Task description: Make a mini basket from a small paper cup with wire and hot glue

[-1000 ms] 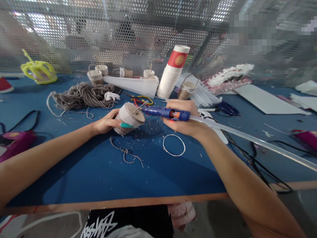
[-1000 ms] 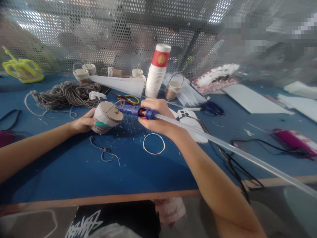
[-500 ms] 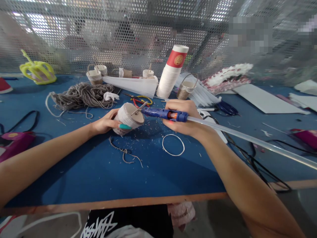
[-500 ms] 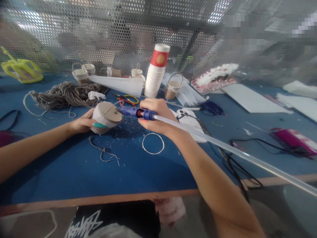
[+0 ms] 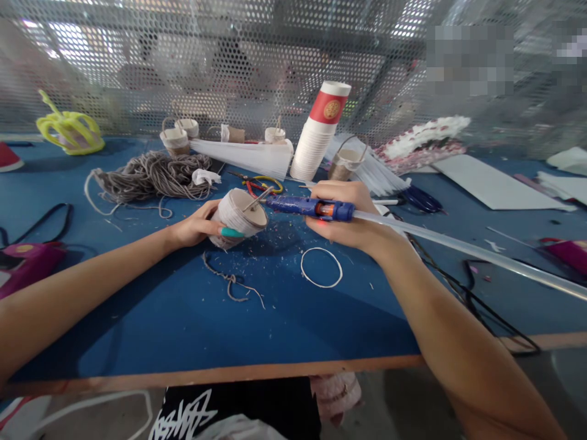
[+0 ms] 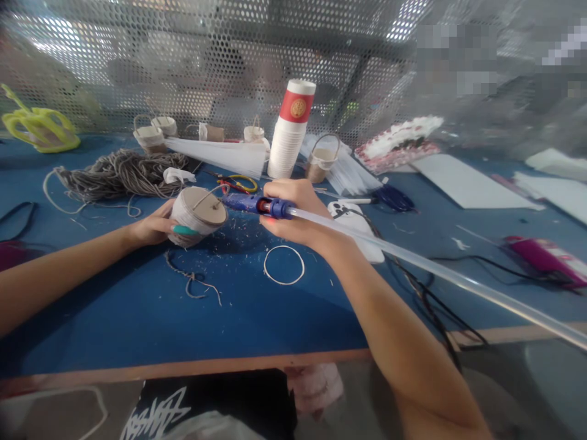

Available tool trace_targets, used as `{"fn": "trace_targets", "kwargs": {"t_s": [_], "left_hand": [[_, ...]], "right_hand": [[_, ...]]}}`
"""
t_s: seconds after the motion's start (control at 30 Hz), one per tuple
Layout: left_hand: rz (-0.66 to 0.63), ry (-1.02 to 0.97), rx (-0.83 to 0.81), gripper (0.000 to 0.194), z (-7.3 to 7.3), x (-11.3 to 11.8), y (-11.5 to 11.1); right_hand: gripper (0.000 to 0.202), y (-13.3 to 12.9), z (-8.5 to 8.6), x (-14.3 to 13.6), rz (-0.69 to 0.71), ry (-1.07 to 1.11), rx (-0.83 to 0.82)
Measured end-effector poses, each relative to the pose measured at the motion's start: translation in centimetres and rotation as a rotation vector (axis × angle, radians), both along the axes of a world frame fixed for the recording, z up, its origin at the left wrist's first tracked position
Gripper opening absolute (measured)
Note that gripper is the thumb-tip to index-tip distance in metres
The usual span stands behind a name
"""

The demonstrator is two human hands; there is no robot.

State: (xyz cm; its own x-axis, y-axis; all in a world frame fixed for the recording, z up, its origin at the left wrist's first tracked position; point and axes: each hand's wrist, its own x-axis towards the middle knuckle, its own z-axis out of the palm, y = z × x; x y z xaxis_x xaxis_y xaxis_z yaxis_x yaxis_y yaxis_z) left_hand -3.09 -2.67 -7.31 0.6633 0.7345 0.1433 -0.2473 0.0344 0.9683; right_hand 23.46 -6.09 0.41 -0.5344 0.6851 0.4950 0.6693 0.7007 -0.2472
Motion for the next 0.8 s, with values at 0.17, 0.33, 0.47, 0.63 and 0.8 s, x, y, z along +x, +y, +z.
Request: {"fn": "trace_targets", "kwargs": {"t_s": [0.17,0.33,0.47,0.63,0.8], "left_hand": [[0.021,0.006,0.002,0.056,0.00,-0.01,-0.02],[0.008,-0.004,0.012,0.057,0.03,0.02,-0.05],[0.002,-0.019,-0.002,0.056,0.15,0.11,-0.07],[0.011,0.000,0.012,0.057,0.11,0.09,0.01],[-0.005,0.002,0.016,0.058,0.07,0.01,-0.01]], "right_hand": [[0.015,0.03,-0.11,-0.02,-0.001,0.005,0.006],[0.016,0.16,-0.35,-0.08,0.021,0.001,0.015],[0.016,0.18,-0.38,-0.09,0.016,0.003,0.006],[0.017,0.28,-0.37,-0.03,0.018,-0.015,0.023],[0.017,0.25,-0.28,-0.02,0.018,-0.040,0.016]]}}
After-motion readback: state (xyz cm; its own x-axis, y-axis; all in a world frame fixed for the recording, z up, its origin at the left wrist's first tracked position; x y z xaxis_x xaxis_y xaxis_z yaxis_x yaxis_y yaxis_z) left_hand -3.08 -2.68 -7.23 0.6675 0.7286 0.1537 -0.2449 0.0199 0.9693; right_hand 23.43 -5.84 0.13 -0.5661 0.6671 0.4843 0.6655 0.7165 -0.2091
